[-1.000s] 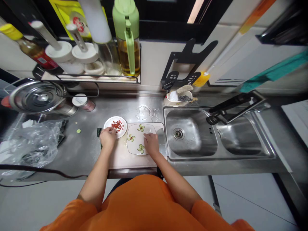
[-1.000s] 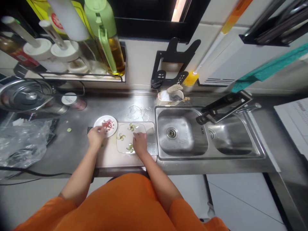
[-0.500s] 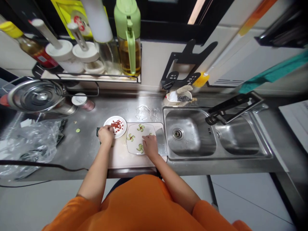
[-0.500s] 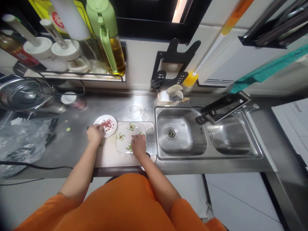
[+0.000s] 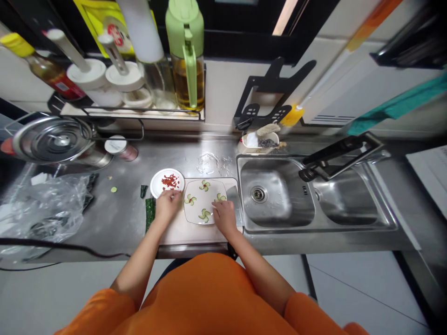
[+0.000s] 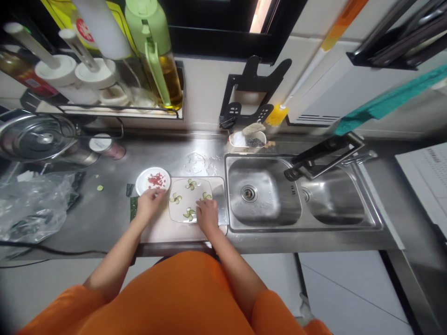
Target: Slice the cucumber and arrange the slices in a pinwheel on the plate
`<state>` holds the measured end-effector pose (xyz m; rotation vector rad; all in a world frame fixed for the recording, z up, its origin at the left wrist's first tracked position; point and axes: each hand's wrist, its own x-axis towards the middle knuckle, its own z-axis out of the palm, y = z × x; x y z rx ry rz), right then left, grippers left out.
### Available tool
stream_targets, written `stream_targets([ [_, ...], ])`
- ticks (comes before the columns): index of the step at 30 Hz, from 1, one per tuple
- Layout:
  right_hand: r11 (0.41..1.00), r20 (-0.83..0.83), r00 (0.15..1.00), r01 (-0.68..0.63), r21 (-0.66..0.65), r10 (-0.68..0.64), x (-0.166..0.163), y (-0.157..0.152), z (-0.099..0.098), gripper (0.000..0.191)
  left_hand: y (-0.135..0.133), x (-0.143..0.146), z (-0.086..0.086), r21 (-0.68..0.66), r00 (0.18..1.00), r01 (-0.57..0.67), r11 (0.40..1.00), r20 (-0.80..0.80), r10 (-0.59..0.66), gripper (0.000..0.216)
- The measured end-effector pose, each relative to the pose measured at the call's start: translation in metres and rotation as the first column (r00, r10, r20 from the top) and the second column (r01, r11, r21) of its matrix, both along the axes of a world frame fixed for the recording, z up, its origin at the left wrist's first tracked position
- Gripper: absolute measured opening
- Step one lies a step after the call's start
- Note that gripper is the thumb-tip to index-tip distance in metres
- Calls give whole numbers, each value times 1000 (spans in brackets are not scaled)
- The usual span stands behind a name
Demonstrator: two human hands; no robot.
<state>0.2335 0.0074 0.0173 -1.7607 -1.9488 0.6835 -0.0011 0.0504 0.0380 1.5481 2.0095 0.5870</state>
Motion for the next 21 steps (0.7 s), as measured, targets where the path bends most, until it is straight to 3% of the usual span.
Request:
stream_targets([
  [4,999,21,999,28,16,-28,14,-6,-2,29,-6,46,-4,40,959,233,972,159,-236,19],
  [9,993,32,992,117,34,-118,27,-2,-4,24,3,86,-8,-21,882,456,890,145,-449,15],
  [16,987,48,986,159,6,-159,27,11,1,21,20,105,-7,-64,762,648,759,55,-646,15],
  [21,981,84,983,172,-86,-165,25,14,5,16,27,109,-10,-55,732,681,730,16,-682,15],
])
